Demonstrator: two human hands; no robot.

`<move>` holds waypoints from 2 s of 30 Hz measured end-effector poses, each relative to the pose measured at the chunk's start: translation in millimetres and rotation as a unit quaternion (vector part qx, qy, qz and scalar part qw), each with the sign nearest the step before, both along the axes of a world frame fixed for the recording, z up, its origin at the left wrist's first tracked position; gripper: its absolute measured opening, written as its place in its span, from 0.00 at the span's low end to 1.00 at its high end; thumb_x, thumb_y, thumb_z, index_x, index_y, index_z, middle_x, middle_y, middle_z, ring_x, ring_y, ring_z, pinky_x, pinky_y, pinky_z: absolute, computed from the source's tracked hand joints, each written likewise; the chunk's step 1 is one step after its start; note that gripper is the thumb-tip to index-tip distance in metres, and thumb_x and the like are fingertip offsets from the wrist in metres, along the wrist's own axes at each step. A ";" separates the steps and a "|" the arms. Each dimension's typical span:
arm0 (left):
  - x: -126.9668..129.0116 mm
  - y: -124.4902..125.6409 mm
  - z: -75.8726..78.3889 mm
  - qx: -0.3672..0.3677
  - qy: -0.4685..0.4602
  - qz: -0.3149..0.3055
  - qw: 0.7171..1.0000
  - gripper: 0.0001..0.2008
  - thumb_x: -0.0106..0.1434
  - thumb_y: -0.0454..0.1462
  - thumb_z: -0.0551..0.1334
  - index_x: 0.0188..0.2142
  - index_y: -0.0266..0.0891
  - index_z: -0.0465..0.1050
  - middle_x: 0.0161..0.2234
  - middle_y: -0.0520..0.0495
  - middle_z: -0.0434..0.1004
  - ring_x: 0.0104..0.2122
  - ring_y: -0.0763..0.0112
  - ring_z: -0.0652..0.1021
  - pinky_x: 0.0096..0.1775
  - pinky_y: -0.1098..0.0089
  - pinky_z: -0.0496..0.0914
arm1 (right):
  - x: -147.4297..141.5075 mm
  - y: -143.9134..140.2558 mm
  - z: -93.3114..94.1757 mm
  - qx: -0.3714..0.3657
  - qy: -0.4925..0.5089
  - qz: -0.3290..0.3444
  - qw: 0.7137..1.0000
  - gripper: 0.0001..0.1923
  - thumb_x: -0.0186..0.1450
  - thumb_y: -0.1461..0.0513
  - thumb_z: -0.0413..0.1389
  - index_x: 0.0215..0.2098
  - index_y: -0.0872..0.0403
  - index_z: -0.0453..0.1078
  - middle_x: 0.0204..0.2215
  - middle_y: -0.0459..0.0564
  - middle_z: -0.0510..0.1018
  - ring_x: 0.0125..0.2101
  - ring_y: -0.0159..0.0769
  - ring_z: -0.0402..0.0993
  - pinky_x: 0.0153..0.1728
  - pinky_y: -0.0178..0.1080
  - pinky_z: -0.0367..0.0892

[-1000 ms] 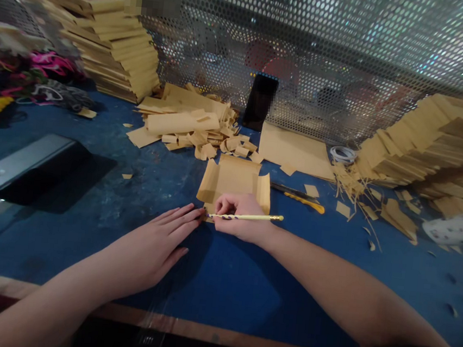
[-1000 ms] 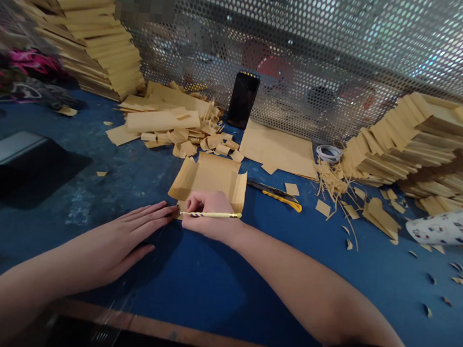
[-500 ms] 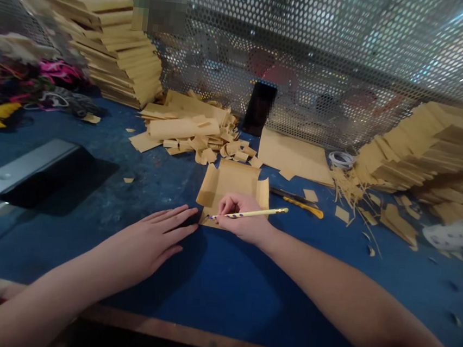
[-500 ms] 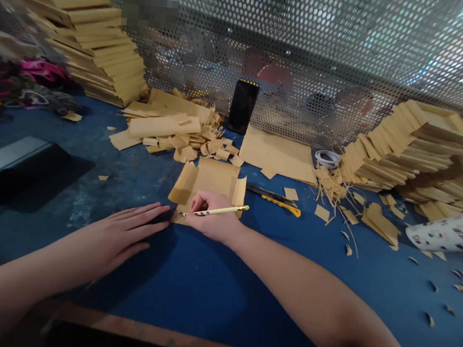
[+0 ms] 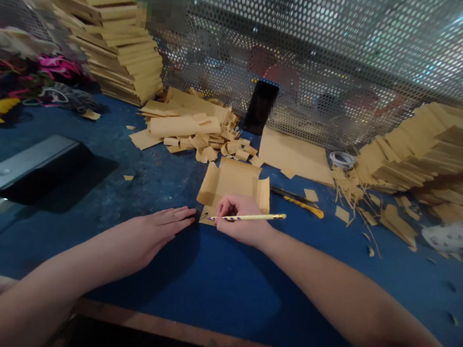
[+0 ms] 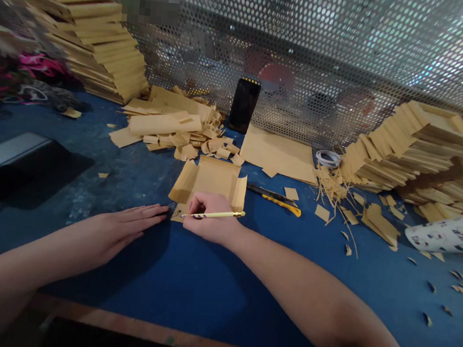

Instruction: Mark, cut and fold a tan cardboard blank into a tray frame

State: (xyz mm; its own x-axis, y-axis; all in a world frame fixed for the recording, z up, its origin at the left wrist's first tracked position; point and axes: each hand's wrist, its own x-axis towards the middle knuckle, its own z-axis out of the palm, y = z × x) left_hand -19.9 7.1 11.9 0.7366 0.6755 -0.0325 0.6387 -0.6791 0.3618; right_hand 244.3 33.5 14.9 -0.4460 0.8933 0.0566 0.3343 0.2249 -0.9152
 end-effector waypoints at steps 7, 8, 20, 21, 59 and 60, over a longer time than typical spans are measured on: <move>-1.2 -0.4 -0.7 -0.002 -0.016 -0.003 1.000 0.25 0.70 0.35 0.49 0.65 0.50 0.56 0.66 0.56 0.53 0.63 0.65 0.63 0.62 0.63 0.62 | -2.4 -1.5 3.0 -0.016 0.000 0.004 1.000 0.08 0.55 0.65 0.58 0.24 0.53 0.61 0.28 0.44 0.74 0.24 0.27 0.66 0.24 0.31 0.62; -1.4 -0.4 -0.9 -0.002 -0.016 -0.004 1.000 0.25 0.70 0.35 0.49 0.65 0.51 0.55 0.65 0.56 0.53 0.63 0.65 0.63 0.62 0.63 0.61 | -2.3 -1.5 2.8 -0.017 -0.001 0.005 1.000 0.08 0.55 0.65 0.58 0.25 0.53 0.61 0.28 0.44 0.74 0.24 0.26 0.66 0.24 0.31 0.62; -1.0 0.4 0.9 -0.013 -0.003 0.000 1.000 0.27 0.69 0.32 0.49 0.66 0.52 0.54 0.66 0.56 0.53 0.62 0.65 0.63 0.62 0.61 0.61 | -2.0 -2.5 3.5 -0.012 0.003 0.010 1.000 0.07 0.55 0.65 0.57 0.25 0.53 0.61 0.29 0.45 0.74 0.24 0.27 0.67 0.26 0.32 0.64; -1.3 0.5 0.7 -0.015 -0.006 0.000 1.000 0.27 0.69 0.32 0.49 0.66 0.52 0.54 0.66 0.56 0.53 0.62 0.65 0.63 0.62 0.61 0.61 | -2.0 -2.3 3.4 -0.012 0.000 0.009 1.000 0.07 0.55 0.65 0.57 0.25 0.53 0.61 0.29 0.45 0.74 0.25 0.27 0.67 0.26 0.32 0.64; -4.3 0.5 -5.0 -0.016 -0.003 -0.002 1.000 0.31 0.66 0.29 0.48 0.66 0.53 0.52 0.66 0.58 0.51 0.63 0.66 0.61 0.63 0.63 0.60 | -2.5 -1.1 4.5 0.002 -0.005 0.007 1.000 0.07 0.54 0.66 0.57 0.24 0.53 0.62 0.28 0.45 0.75 0.25 0.29 0.68 0.26 0.33 0.64; -3.9 0.4 -4.4 -0.016 -0.004 -0.001 1.000 0.31 0.66 0.29 0.47 0.66 0.52 0.53 0.66 0.58 0.51 0.63 0.66 0.61 0.63 0.63 0.60 | -2.7 -1.2 4.7 0.001 -0.004 0.006 1.000 0.07 0.54 0.66 0.57 0.24 0.53 0.62 0.28 0.45 0.75 0.25 0.29 0.68 0.26 0.33 0.64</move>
State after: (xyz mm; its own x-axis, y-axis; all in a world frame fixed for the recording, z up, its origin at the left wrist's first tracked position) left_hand -23.8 7.6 7.5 0.7386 0.6724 -0.0486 0.6339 -0.6683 0.3893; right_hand 241.6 32.3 19.5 -0.4567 0.8880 0.0544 0.3382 0.2298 -0.9126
